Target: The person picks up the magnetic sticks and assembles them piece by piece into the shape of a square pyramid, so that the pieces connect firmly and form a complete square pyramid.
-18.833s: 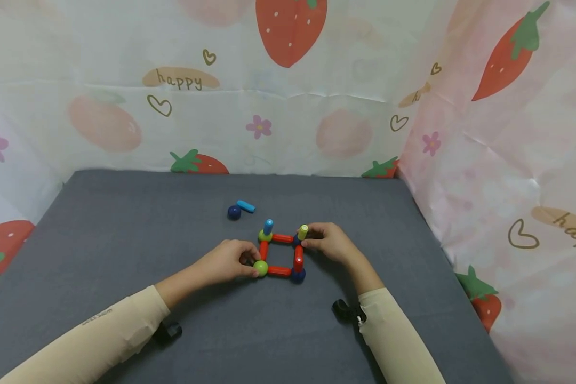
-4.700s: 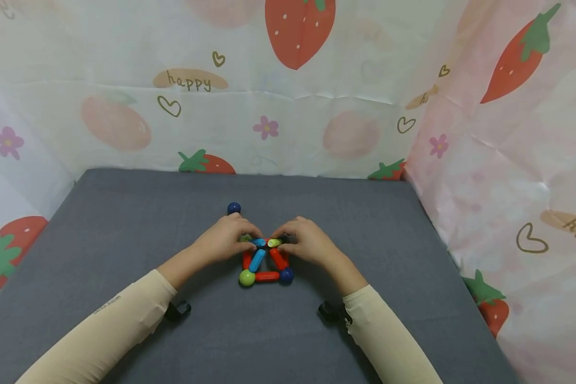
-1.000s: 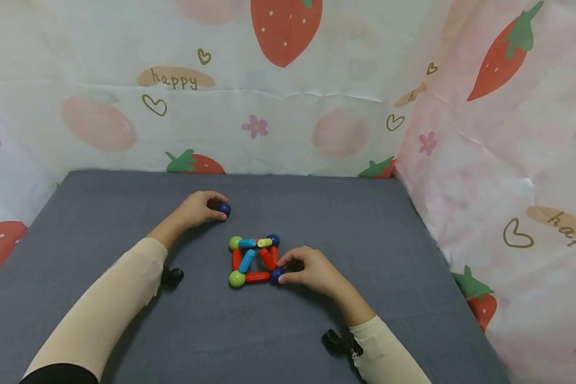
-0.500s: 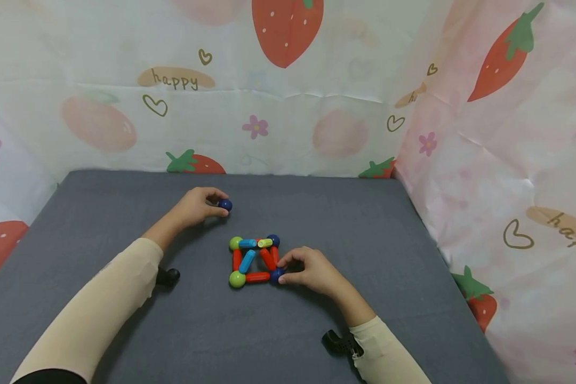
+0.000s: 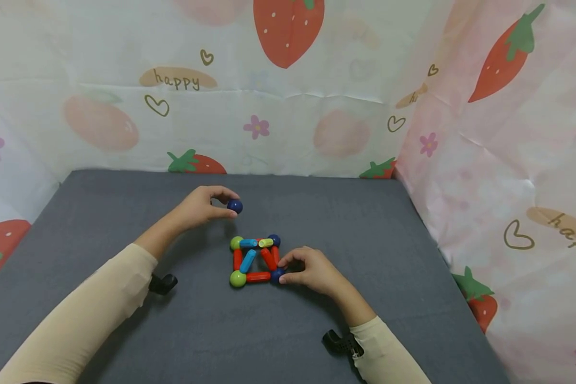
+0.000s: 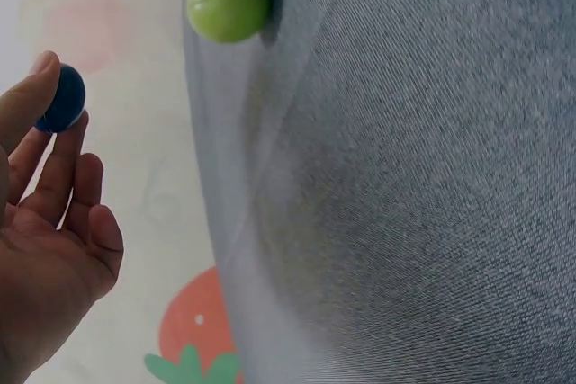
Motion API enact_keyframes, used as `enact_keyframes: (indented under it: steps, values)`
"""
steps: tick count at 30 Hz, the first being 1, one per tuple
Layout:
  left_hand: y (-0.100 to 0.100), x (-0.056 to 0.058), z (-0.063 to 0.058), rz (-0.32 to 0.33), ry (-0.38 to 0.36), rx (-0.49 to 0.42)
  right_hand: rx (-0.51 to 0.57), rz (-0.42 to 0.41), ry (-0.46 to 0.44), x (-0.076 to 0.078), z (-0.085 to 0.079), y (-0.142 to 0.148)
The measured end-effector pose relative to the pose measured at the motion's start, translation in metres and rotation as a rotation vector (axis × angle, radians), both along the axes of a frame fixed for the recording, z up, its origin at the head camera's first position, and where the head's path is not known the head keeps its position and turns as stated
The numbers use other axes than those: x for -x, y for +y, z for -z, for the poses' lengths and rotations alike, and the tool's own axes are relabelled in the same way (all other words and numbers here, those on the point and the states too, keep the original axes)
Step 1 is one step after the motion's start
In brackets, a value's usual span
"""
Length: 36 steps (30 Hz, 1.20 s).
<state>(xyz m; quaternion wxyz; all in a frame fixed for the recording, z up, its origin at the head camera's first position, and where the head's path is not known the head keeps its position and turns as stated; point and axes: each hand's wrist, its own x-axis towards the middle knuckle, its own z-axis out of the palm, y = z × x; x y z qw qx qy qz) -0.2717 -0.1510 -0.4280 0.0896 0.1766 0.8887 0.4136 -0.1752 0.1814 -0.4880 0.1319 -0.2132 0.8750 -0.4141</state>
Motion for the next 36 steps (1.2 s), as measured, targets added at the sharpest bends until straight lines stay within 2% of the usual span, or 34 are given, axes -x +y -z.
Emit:
enact_keyframes:
  steps: [13,21,29,36]
  values:
    - [0.01,-0.02,-0.01,0.02,0.035,0.007,0.007,0.001,0.006,0.0,-0.001,0.0]
    - [0.02,-0.034,-0.016,0.071,0.058,-0.012,0.014,-0.019,0.022,0.002,0.003,0.001]
    - [0.03,-0.044,-0.014,0.121,0.092,-0.008,0.018,-0.016,0.021,0.002,0.002,0.001]
    - [0.034,-0.05,-0.009,0.146,0.066,-0.021,0.017,-0.018,0.015,0.001,0.001,0.001]
